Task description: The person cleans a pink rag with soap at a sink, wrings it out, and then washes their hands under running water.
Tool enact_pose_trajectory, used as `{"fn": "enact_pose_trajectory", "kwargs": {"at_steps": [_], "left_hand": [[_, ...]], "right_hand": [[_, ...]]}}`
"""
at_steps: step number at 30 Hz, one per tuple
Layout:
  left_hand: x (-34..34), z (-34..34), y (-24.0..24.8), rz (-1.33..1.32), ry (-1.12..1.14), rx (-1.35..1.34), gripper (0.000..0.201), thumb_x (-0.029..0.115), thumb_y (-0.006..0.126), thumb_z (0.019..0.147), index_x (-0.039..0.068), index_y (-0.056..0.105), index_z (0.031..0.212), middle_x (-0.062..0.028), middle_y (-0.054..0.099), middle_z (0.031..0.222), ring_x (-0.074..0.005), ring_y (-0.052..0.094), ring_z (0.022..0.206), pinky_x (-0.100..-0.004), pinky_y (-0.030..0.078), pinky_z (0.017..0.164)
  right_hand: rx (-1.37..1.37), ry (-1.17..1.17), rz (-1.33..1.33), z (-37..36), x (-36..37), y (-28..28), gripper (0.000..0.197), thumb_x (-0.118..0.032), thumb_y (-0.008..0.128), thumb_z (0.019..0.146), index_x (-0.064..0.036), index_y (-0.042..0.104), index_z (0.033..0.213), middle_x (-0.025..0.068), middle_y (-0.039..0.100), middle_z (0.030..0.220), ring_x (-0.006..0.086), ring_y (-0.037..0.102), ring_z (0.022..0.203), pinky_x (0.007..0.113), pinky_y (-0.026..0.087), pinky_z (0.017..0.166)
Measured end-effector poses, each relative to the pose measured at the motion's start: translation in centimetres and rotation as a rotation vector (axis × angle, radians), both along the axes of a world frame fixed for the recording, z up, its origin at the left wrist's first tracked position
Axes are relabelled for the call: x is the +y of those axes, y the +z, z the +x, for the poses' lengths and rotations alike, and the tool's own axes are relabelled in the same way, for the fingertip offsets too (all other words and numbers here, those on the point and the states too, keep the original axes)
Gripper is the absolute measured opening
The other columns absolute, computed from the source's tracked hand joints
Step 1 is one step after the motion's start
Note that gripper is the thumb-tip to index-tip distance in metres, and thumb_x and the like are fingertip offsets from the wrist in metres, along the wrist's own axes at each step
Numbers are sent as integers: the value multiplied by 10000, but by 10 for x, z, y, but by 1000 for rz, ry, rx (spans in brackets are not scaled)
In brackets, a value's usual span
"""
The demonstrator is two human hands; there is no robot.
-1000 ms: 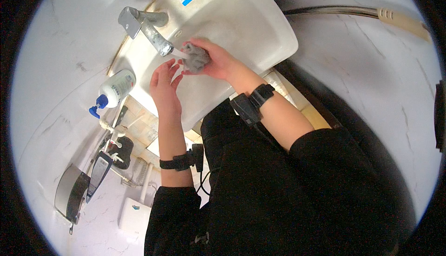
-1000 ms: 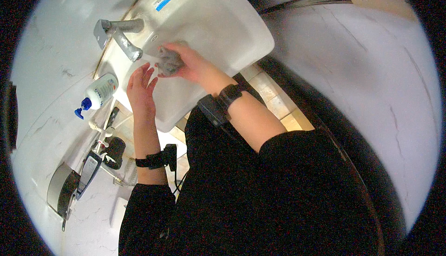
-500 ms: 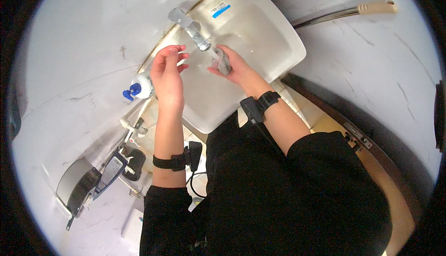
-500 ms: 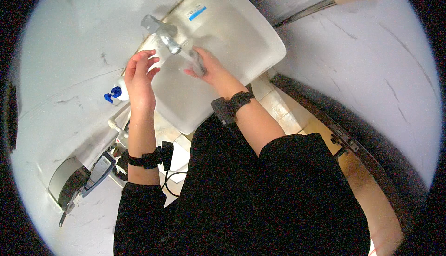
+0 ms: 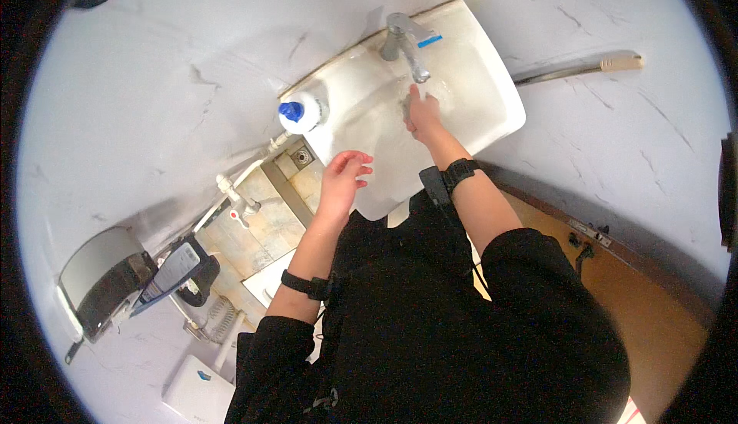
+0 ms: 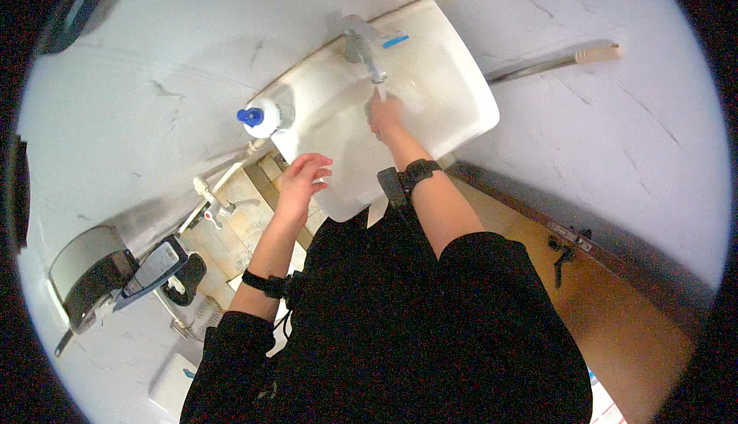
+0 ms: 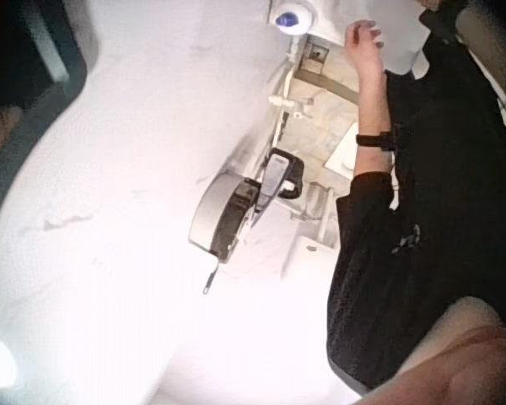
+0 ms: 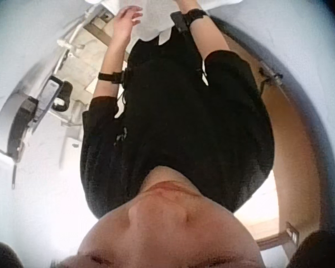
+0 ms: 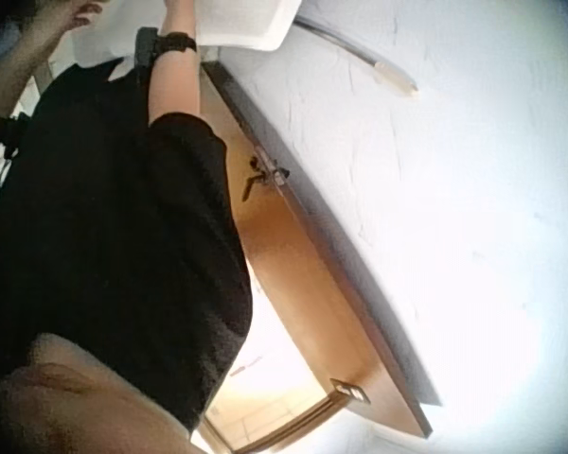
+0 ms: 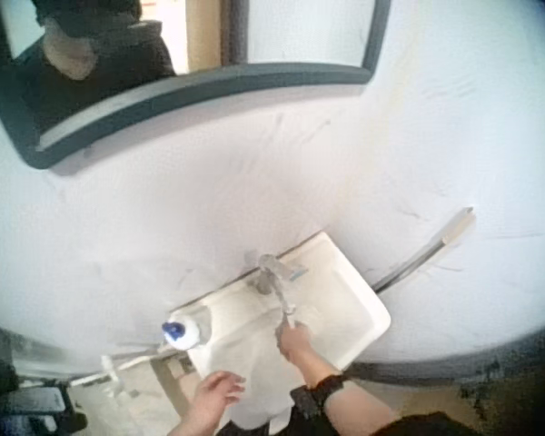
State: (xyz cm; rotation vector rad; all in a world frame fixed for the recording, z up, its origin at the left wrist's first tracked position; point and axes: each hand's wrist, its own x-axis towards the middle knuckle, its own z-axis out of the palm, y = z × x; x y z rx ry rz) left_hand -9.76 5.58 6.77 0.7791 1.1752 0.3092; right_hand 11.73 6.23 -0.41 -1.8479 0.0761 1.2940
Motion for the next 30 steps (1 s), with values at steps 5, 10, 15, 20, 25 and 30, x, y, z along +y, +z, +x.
{"fn": "enact_pose_trajectory", "kwargs": {"at_steps": [5,10,15,20,25,30], "left_hand": [[-13,18,-19,-155,-201,-63,338,311,507,929,67,514,1163,-71,607,1144,-188,573,1025,-338,465,844],[-11,45,-43,-289,-77,-154,543,426,466,939,56,392,1330,-110,477,1327,-263,489,1185,-407,451,925],[2,104,-102,-706,455,-523,643,549,427,919,52,412,1327,-98,521,1285,-265,510,1138,-453,426,930],[-12,161,-112,-639,388,-941,657,594,386,901,66,501,1275,-108,568,1223,-291,516,1142,-413,388,989],[-10,191,-87,-616,526,-1059,619,545,415,900,51,511,1259,-114,528,1296,-294,526,1139,-425,414,980],[-7,181,-99,-607,747,-1049,529,453,521,886,24,543,1194,-151,563,1233,-274,572,1093,-366,514,872]], "right_hand": [[104,-235,287,46,-19,-53,317,-288,456,968,-20,497,1134,152,592,914,269,605,763,352,501,611],[523,-266,538,46,-47,-12,317,-250,420,976,22,504,1118,178,597,1052,287,581,995,423,469,891],[446,-72,451,31,-57,44,369,-312,461,985,12,507,1155,157,608,1050,281,589,959,403,476,880],[73,140,283,51,-53,34,375,-325,569,942,-8,560,1143,89,608,1024,239,588,890,335,485,817],[-1101,694,217,82,-61,4,244,-183,640,789,-191,683,1029,132,534,1239,337,511,1128,495,384,945],[-932,570,337,107,-65,22,290,-129,619,811,-109,617,1100,133,554,1176,299,566,1036,420,458,849]]}}
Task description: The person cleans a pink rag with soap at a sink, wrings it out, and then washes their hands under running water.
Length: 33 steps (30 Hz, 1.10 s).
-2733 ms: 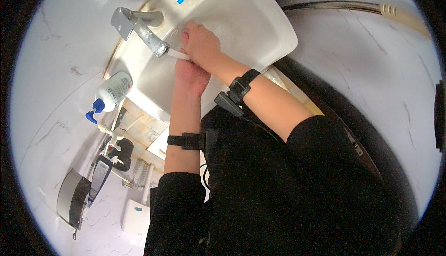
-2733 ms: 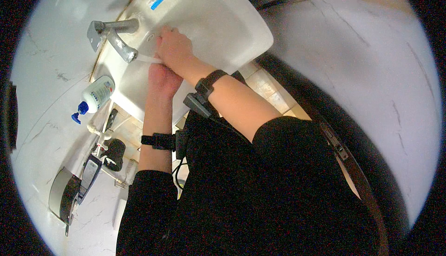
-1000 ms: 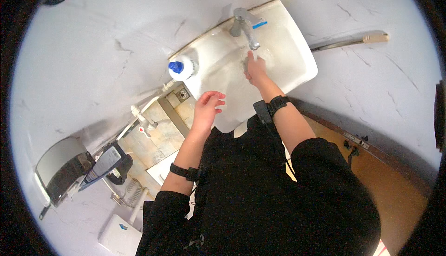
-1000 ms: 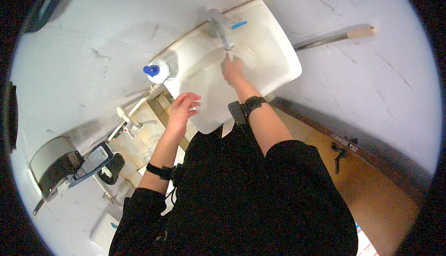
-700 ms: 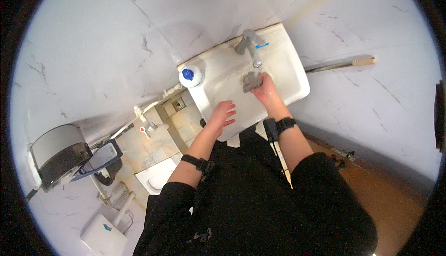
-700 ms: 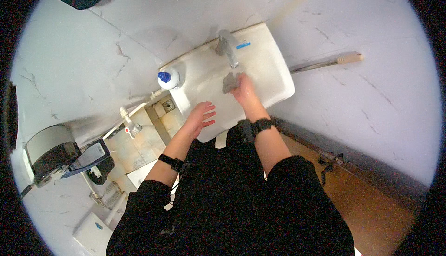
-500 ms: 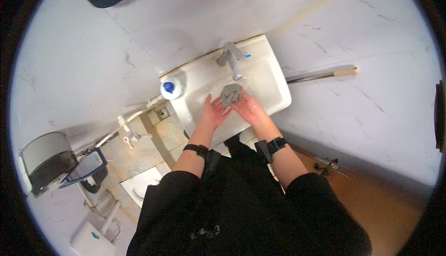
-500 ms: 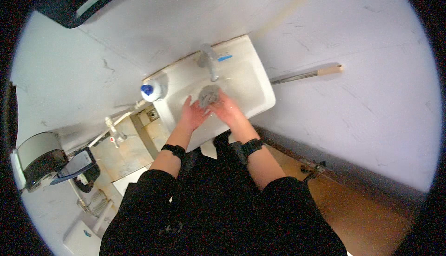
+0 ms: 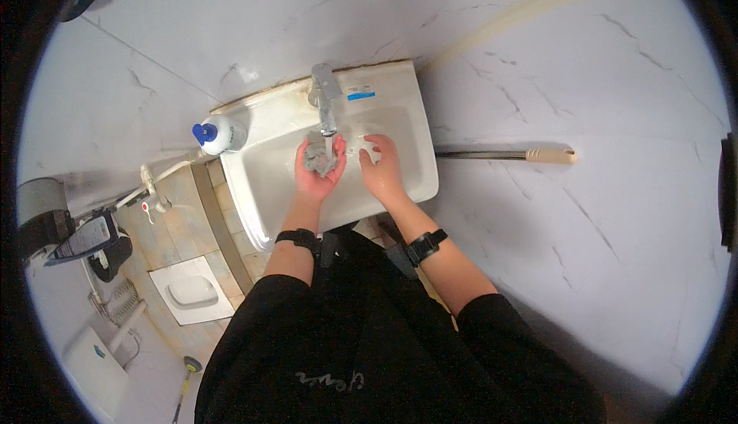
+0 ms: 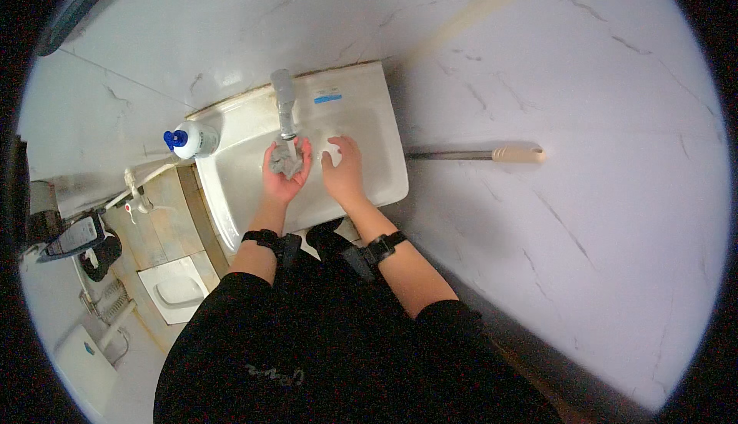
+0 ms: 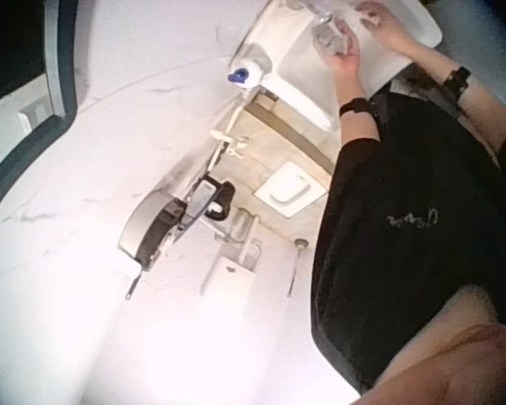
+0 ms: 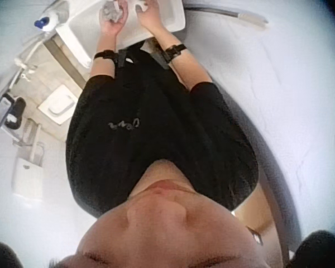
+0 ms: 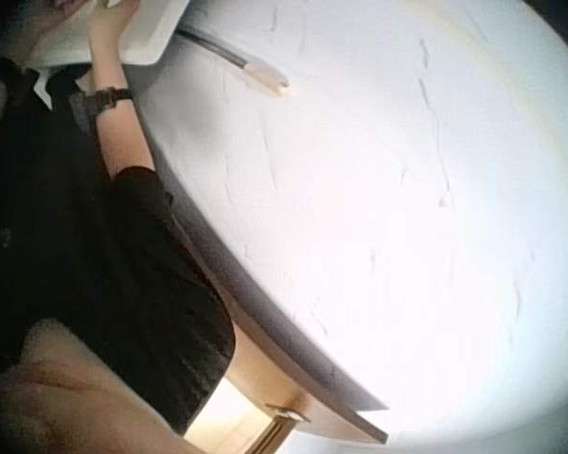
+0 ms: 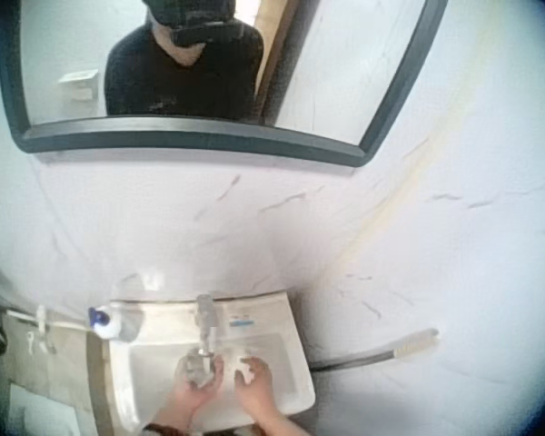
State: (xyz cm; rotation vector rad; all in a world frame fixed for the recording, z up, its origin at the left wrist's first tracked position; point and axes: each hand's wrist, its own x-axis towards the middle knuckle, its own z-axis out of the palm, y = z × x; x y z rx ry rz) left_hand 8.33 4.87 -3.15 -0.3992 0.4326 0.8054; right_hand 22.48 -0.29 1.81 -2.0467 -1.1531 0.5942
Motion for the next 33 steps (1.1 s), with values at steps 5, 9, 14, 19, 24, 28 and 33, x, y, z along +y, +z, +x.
{"fn": "enact_pose_trajectory", "kwargs": {"at_steps": [5,9,14,19,24,28,33], "left_hand": [[8,-6,-40,25,-56,-97,378,364,580,879,54,564,1095,-67,607,1017,-182,599,855,-242,532,639],[18,14,-52,-263,-58,346,330,387,577,887,81,584,1012,-50,603,947,-155,553,762,-247,485,574],[15,29,16,34,-350,987,364,399,517,919,68,605,1043,-32,600,905,-157,559,825,-293,463,676],[-15,-2,3,505,-420,930,434,360,429,969,5,563,1179,-97,648,1098,-197,637,869,-333,501,769],[-30,-37,30,599,-483,909,304,241,435,977,4,626,987,-51,662,904,-151,601,816,-296,459,755],[-20,-49,10,519,-322,1266,314,286,430,973,36,618,949,-37,655,921,-156,594,841,-295,445,731],[-2,-25,-5,-73,-373,848,414,418,402,959,83,548,1152,-72,597,1131,-211,566,1033,-383,437,893]], "right_hand": [[317,33,-21,21,-5,40,211,-78,583,848,-27,589,1053,148,586,1078,253,622,884,331,501,704],[433,66,-92,26,-7,34,202,-136,561,896,-21,589,1059,107,615,1010,209,629,854,316,500,687],[787,-135,-348,18,-9,13,300,-267,525,944,-46,550,1145,86,605,1093,218,605,961,346,500,765],[1329,-424,-425,-13,16,2,550,-520,437,943,-100,430,1297,157,512,1246,318,492,1163,475,462,897],[1741,-412,-224,-16,29,-27,424,-452,475,942,-115,510,1197,85,563,1185,284,593,1001,444,511,798],[1612,-423,-246,-33,42,-32,255,-362,520,950,-151,563,1086,42,589,984,204,582,865,422,512,716],[738,-94,-320,-51,49,-52,212,-265,559,928,-66,634,922,30,624,763,244,616,709,379,495,638]]}}
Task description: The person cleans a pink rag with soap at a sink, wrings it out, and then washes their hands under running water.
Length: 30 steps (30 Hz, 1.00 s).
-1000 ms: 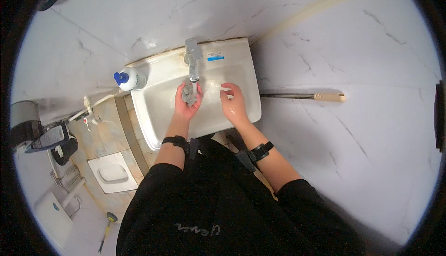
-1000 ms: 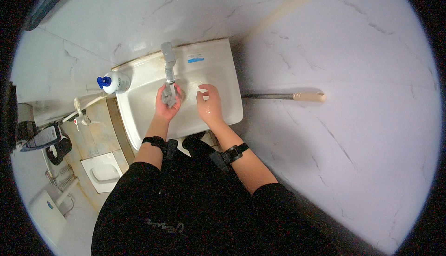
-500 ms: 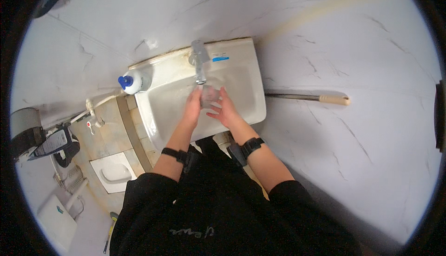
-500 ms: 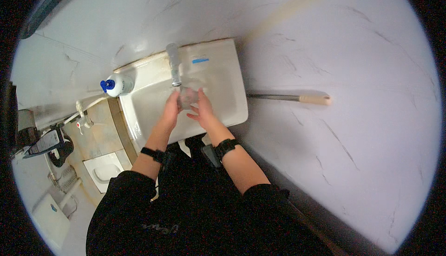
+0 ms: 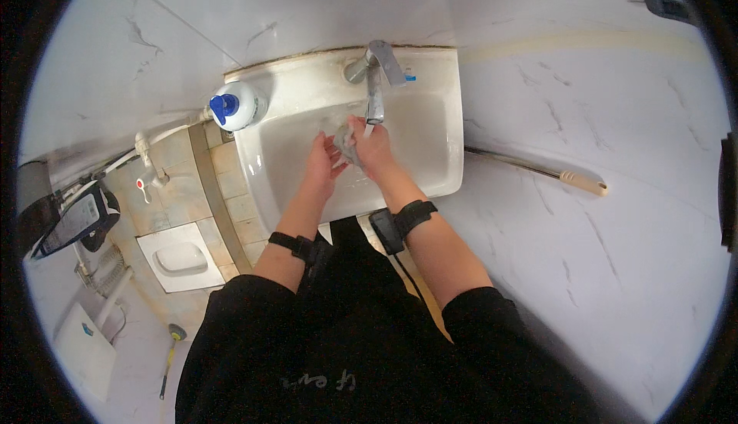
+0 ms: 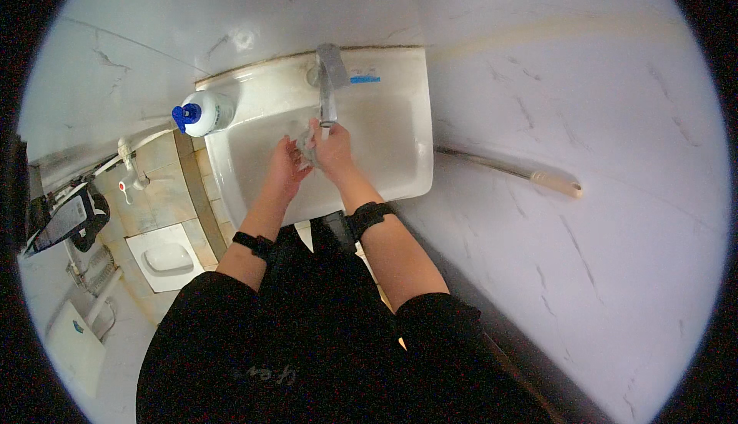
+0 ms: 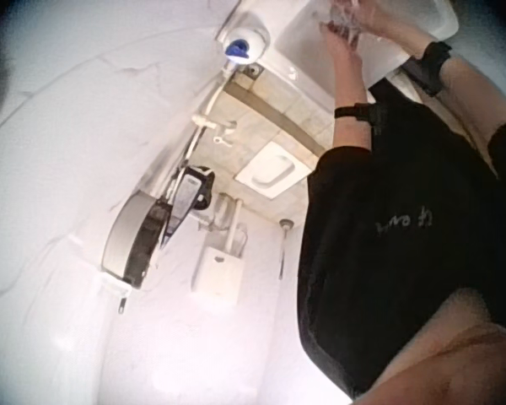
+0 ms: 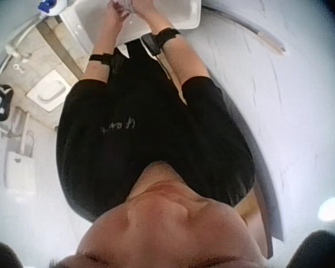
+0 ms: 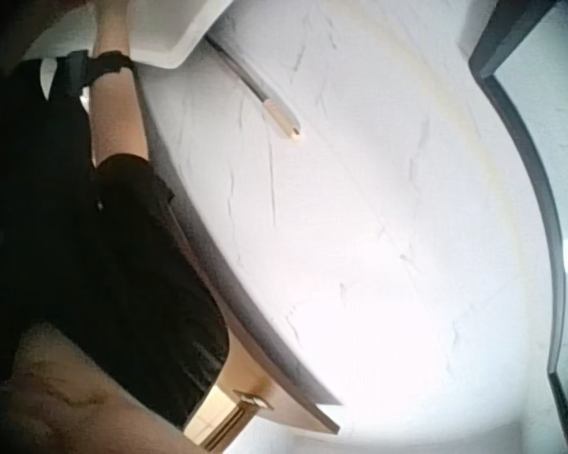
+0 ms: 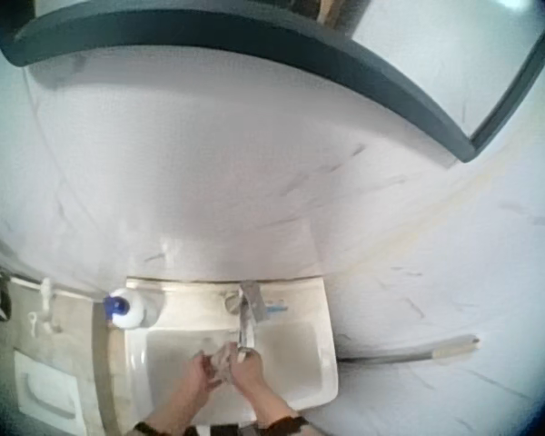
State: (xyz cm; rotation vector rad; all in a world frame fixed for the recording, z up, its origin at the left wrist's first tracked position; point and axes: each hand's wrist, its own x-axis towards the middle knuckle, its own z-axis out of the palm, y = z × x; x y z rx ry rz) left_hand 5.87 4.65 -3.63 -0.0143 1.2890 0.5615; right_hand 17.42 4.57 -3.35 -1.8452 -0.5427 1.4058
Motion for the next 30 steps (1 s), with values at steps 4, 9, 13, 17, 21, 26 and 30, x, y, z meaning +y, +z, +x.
{"fn": "enact_pose_trajectory", "kwargs": {"at_steps": [4,9,13,17,21,26,30], "left_hand": [[-6,28,-31,-56,198,-515,519,465,331,968,91,422,1318,-107,521,1265,-246,517,1108,-369,405,959],[-2,33,-56,-122,443,-942,481,428,282,976,98,499,1251,-126,579,1215,-299,542,1122,-413,424,970],[24,44,-13,-64,252,-1077,456,398,292,974,89,524,1217,-129,599,1188,-318,551,1121,-431,424,978],[35,24,5,-87,107,-996,415,394,304,973,78,533,1116,-147,597,1173,-323,575,1058,-447,460,907],[32,17,-9,-189,95,-952,319,380,367,975,102,524,986,-104,605,1070,-274,593,942,-387,512,772],[26,23,-39,-143,41,-842,230,346,481,936,123,536,948,-40,575,921,-186,579,792,-313,513,626],[22,34,-21,-23,25,-446,165,337,543,900,177,537,865,-5,519,802,-145,520,657,-282,464,545]], "right_hand": [[-439,63,4,-2,6,15,238,-225,560,908,2,625,886,94,644,725,272,632,673,377,489,621],[-179,-16,129,-7,-2,49,268,-110,550,841,54,581,1051,219,644,999,313,637,937,370,484,823],[-534,256,248,23,-26,65,279,-88,562,840,6,569,1102,142,613,1015,200,584,945,312,459,803],[-954,274,345,35,-38,86,332,-61,576,833,-19,563,1162,159,529,1230,244,545,1109,360,468,889],[-747,68,347,35,-19,139,297,-32,540,869,-15,562,1165,153,503,1285,240,535,1138,349,477,896],[-660,-71,502,28,6,144,218,-49,536,896,2,579,1103,64,602,1026,119,554,925,257,464,785],[-599,-221,287,30,-16,88,181,-75,545,900,-12,590,1064,22,598,840,81,513,725,231,429,669]]}}
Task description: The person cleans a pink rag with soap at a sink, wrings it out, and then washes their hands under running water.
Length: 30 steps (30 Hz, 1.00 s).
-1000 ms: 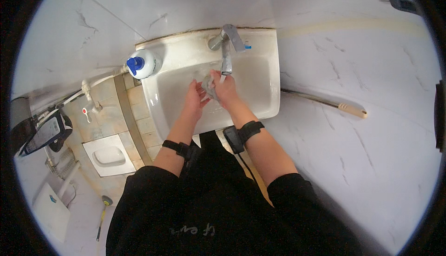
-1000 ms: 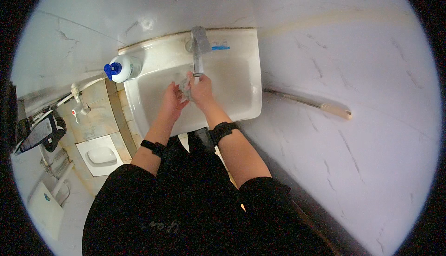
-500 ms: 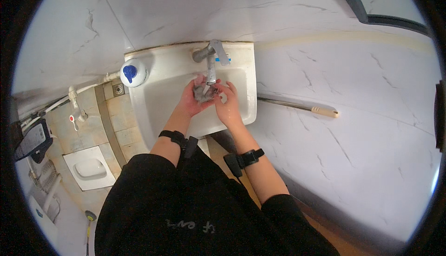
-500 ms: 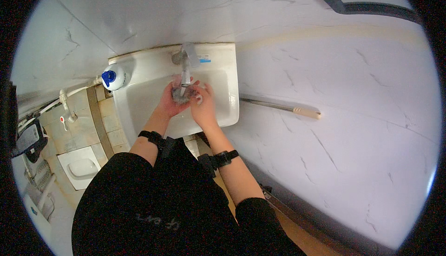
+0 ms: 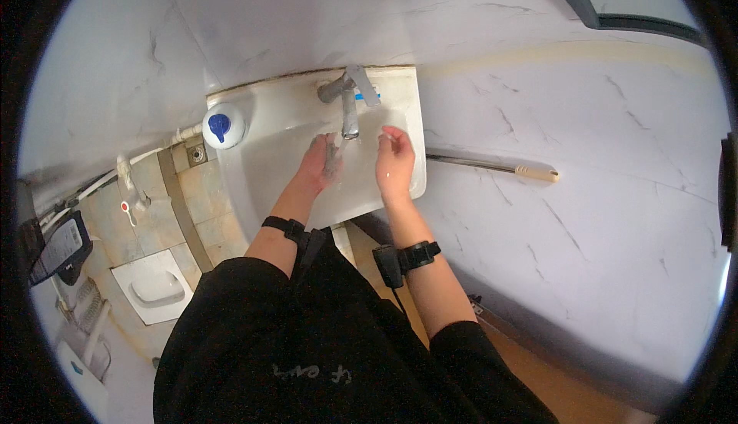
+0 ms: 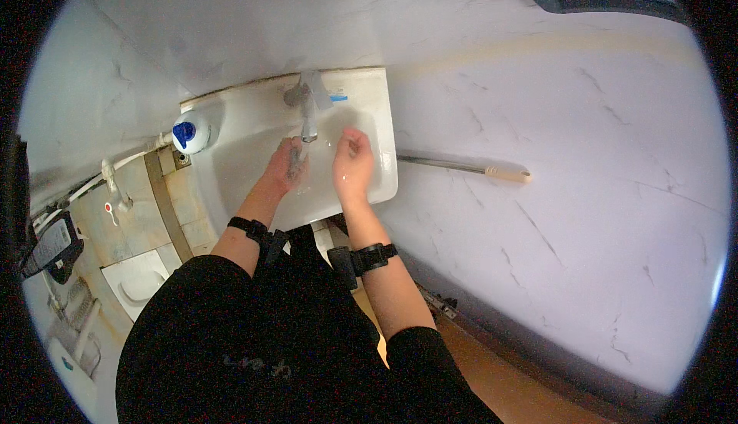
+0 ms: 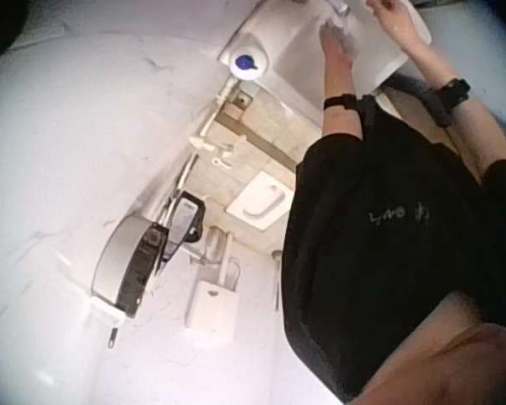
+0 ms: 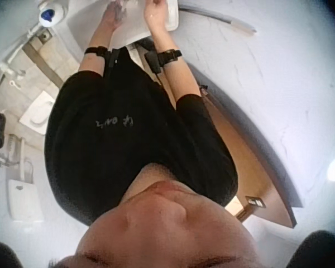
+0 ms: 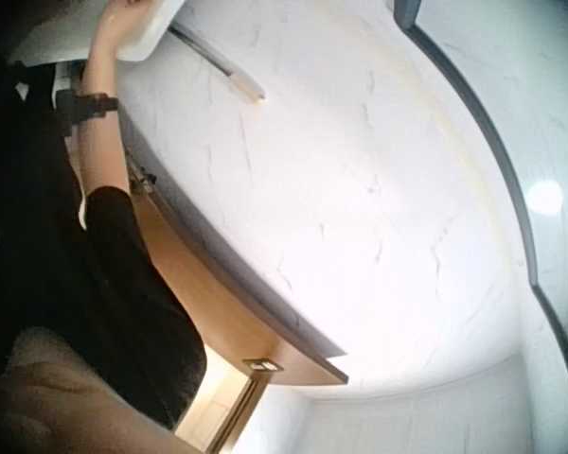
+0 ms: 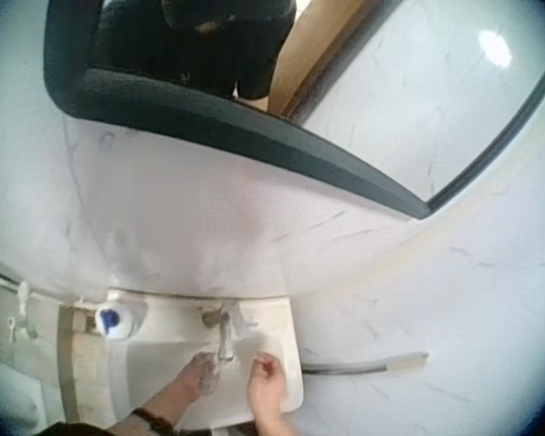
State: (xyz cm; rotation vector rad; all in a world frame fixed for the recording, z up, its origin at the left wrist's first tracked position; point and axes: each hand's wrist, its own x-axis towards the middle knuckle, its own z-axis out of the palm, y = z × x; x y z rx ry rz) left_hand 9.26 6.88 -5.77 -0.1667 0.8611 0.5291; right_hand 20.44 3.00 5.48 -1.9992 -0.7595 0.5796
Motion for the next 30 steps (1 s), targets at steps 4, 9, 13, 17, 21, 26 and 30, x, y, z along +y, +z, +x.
{"fn": "enact_pose_trajectory", "kwargs": {"at_steps": [4,9,13,17,21,26,30], "left_hand": [[1,-5,7,-29,-91,98,152,319,515,897,169,538,878,-6,506,772,-142,504,643,-277,457,536],[-15,1,-3,372,-320,554,332,313,500,888,74,577,1106,-74,610,940,-193,589,773,-362,499,598],[-31,-5,61,546,-429,435,390,252,483,882,-4,526,1172,-128,613,1077,-236,632,872,-358,523,664],[-44,-47,77,981,-401,446,529,113,468,844,6,410,1358,-248,444,1367,-354,420,1293,-356,338,1065],[-42,-58,70,1414,-456,758,496,46,466,824,47,463,1321,-165,469,1375,-317,411,1311,-433,232,1127],[-32,-49,44,1519,-416,1087,465,51,521,815,81,495,1279,-102,518,1334,-288,447,1280,-523,146,1138],[-26,-47,46,1145,-212,1091,340,82,523,868,54,546,1206,-144,589,1210,-281,530,1170,-413,313,1051]], "right_hand": [[112,-16,-86,-14,-42,-37,175,-85,540,910,-11,590,1060,36,615,874,113,555,750,247,454,689],[915,-301,-314,-41,-40,-30,474,-400,450,968,-40,452,1276,160,533,1203,260,552,1086,387,484,883],[1327,-372,-83,-27,-34,-45,672,-598,392,931,-93,361,1373,136,431,1357,301,465,1209,467,417,977],[1321,-303,-101,-33,-14,-34,674,-587,454,912,-77,392,1348,148,503,1281,323,501,1178,471,407,994],[1499,-107,-60,-30,-14,-48,507,-467,449,954,-73,483,1270,111,570,1216,264,545,1133,466,411,993],[1460,-99,-160,-45,-21,-44,413,-416,463,961,-96,544,1210,53,599,1169,209,565,1074,411,466,893],[1307,84,-334,-25,-20,-60,347,-435,513,941,-137,560,1111,4,608,955,137,573,817,276,457,582]]}}
